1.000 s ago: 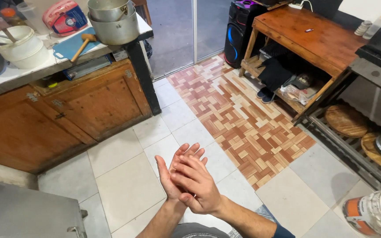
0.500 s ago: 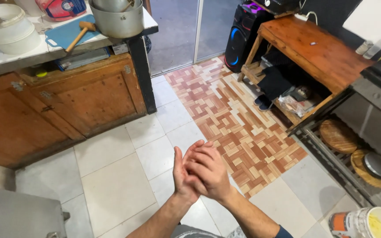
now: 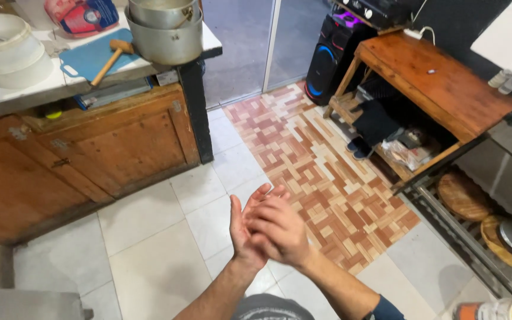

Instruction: The recorder is portioning ground meat using a scale and rolling it into meatballs by hand.

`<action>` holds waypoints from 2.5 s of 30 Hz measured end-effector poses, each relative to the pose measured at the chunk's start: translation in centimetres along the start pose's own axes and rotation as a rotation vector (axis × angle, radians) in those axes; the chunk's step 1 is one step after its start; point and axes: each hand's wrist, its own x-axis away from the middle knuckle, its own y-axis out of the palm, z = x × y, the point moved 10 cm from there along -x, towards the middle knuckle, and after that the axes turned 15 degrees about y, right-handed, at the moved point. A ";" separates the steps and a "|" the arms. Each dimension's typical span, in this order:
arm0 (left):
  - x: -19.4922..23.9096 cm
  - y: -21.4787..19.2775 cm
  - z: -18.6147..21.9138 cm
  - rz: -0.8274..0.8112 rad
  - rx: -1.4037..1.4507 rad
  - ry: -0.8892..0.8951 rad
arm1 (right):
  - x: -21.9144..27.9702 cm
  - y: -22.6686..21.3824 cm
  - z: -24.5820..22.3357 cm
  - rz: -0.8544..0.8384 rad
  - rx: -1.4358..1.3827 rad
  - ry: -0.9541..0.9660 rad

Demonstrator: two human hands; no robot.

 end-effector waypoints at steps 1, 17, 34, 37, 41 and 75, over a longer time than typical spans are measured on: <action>-0.9 -0.5 0.5 -0.015 -0.001 0.005 | -0.1 0.3 0.5 0.007 0.001 -0.014; -5.8 -2.9 0.4 0.385 -0.209 -0.020 | -2.2 3.1 9.4 0.091 -0.293 0.095; -17.9 -1.9 -7.5 0.307 -0.301 0.181 | -8.8 -4.6 21.1 0.094 -0.283 0.141; -18.3 -2.7 -8.3 0.388 -0.241 0.201 | -8.6 -4.3 20.6 -0.169 -0.277 -0.003; -18.8 -0.3 -10.6 0.261 -0.181 0.176 | -9.8 -6.7 21.4 -0.024 -0.299 -0.024; -17.5 -3.4 0.1 0.168 -0.222 0.436 | -10.7 4.5 19.3 -0.132 -0.491 -0.018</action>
